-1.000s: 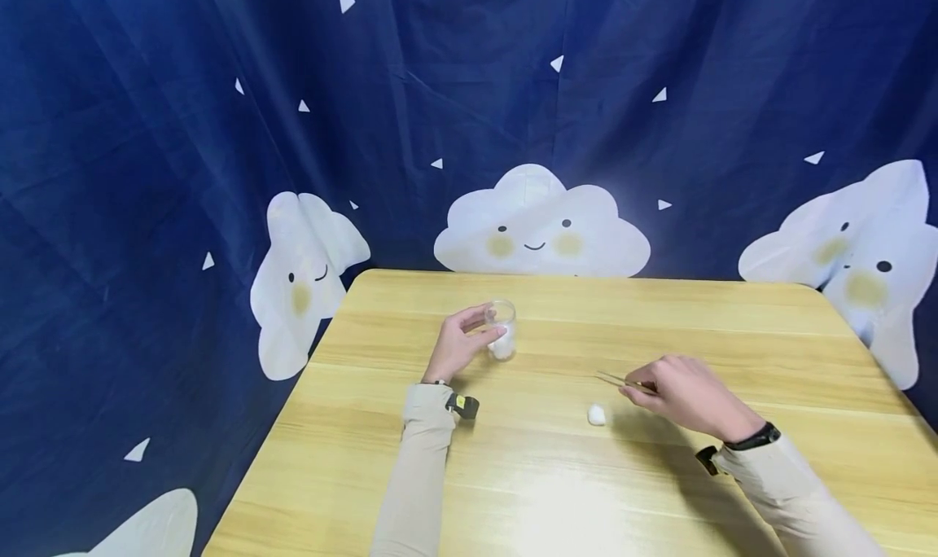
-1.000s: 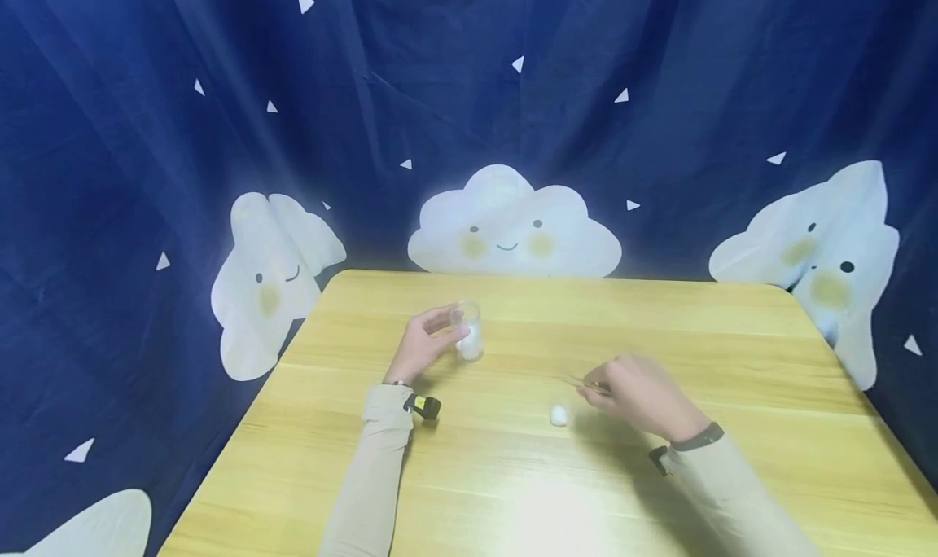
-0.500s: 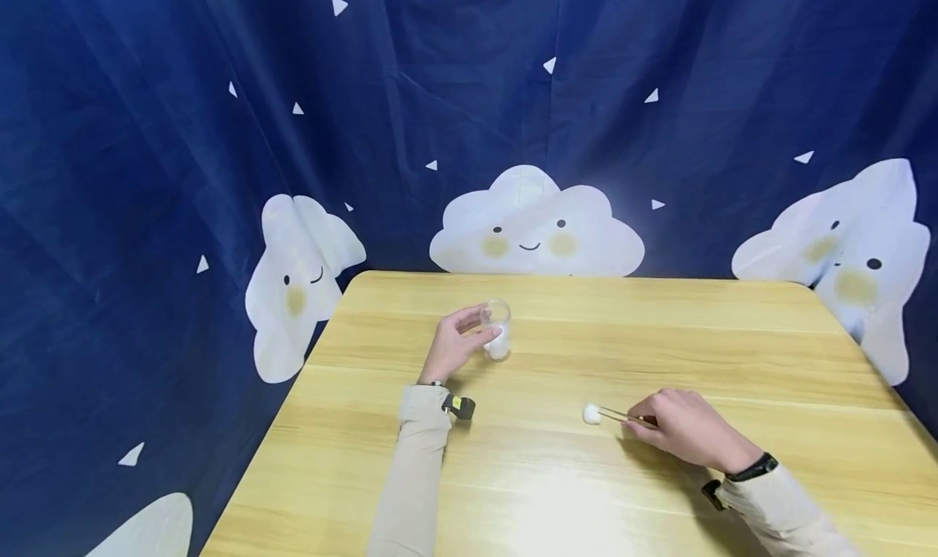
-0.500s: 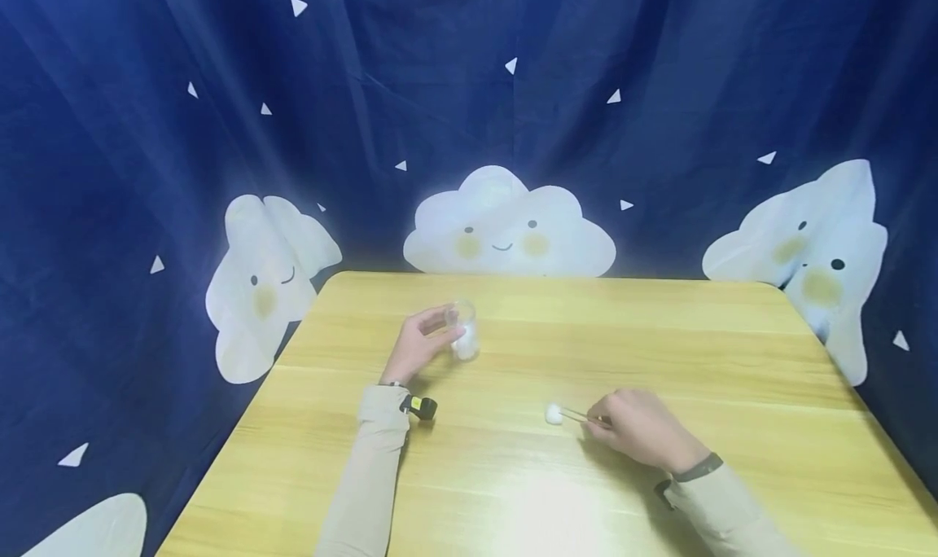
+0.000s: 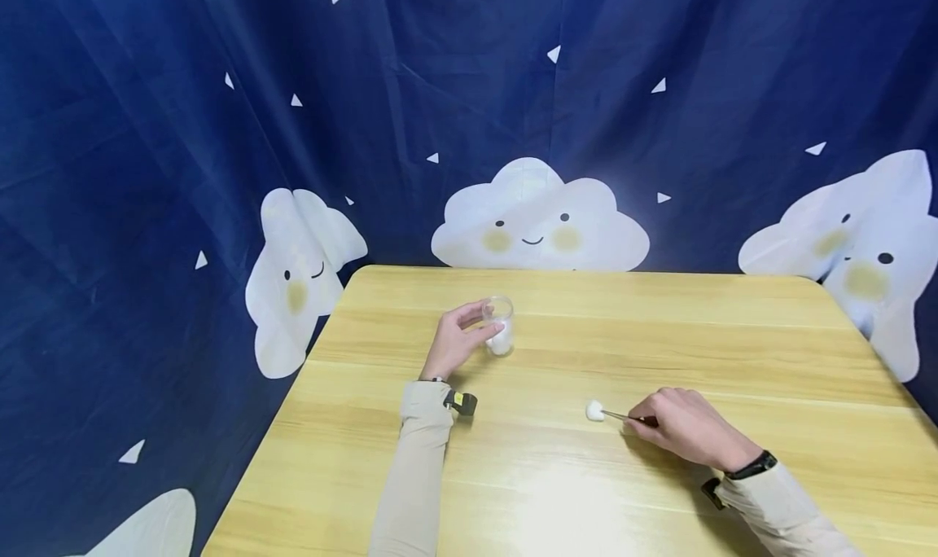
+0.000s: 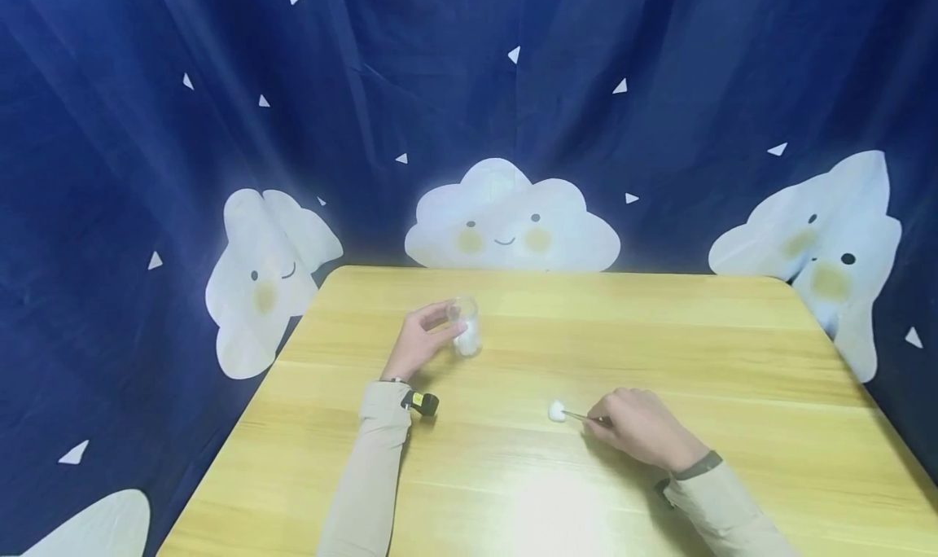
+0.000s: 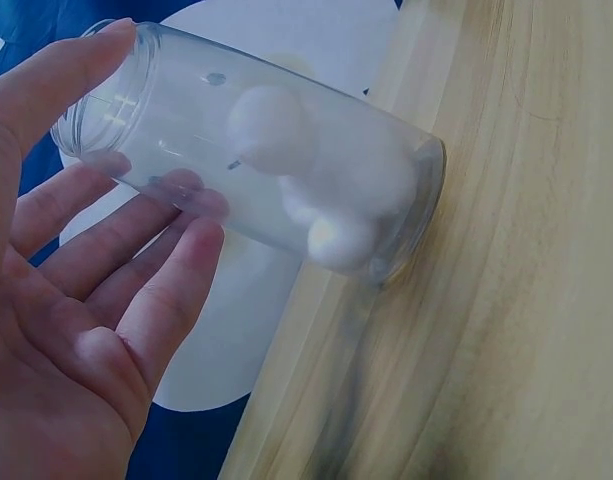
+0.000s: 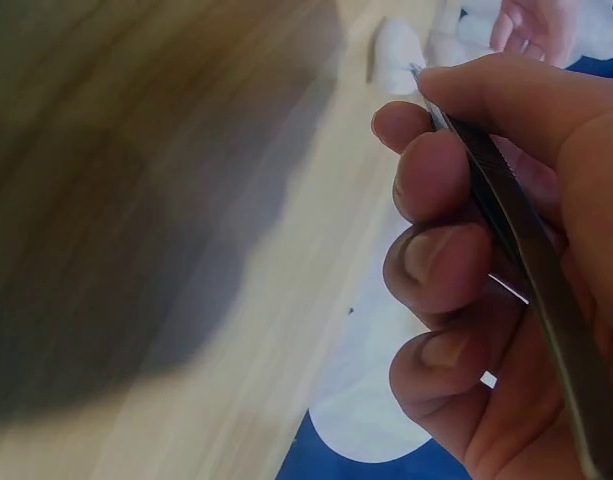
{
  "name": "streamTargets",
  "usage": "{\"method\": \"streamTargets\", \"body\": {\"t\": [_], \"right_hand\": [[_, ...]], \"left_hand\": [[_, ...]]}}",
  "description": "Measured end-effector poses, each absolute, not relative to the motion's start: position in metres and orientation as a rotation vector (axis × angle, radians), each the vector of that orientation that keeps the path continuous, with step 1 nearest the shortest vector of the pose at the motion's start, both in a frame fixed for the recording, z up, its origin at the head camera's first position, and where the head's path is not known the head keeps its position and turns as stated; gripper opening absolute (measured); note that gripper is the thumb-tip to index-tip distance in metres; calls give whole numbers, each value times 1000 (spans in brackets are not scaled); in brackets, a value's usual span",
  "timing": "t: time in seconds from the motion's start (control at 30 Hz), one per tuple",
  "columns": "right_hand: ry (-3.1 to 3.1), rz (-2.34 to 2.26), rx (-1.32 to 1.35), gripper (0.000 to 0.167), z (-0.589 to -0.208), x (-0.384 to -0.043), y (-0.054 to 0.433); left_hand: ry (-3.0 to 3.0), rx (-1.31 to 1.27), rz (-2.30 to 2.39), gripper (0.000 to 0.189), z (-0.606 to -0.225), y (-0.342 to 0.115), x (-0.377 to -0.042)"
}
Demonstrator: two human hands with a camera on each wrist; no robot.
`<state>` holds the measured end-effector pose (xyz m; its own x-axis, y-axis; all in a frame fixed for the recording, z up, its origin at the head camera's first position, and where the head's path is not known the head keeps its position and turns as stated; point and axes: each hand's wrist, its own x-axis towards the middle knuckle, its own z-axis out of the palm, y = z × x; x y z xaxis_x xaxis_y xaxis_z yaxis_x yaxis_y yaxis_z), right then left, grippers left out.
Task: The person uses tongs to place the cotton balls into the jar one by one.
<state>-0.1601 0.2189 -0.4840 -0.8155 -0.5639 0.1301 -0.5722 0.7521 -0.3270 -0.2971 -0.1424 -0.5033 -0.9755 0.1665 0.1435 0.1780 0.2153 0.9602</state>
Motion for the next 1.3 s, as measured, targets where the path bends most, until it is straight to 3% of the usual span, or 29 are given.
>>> {"method": "streamTargets", "body": {"t": [0.6, 1.3], "right_hand": [[-2916, 547, 906, 47, -473, -161, 222], [-2843, 551, 902, 26, -456, -173, 216]], "left_hand": [[-2426, -360, -1938, 54, -502, -146, -295], [-2426, -366, -1919, 53, -507, -144, -296]]}}
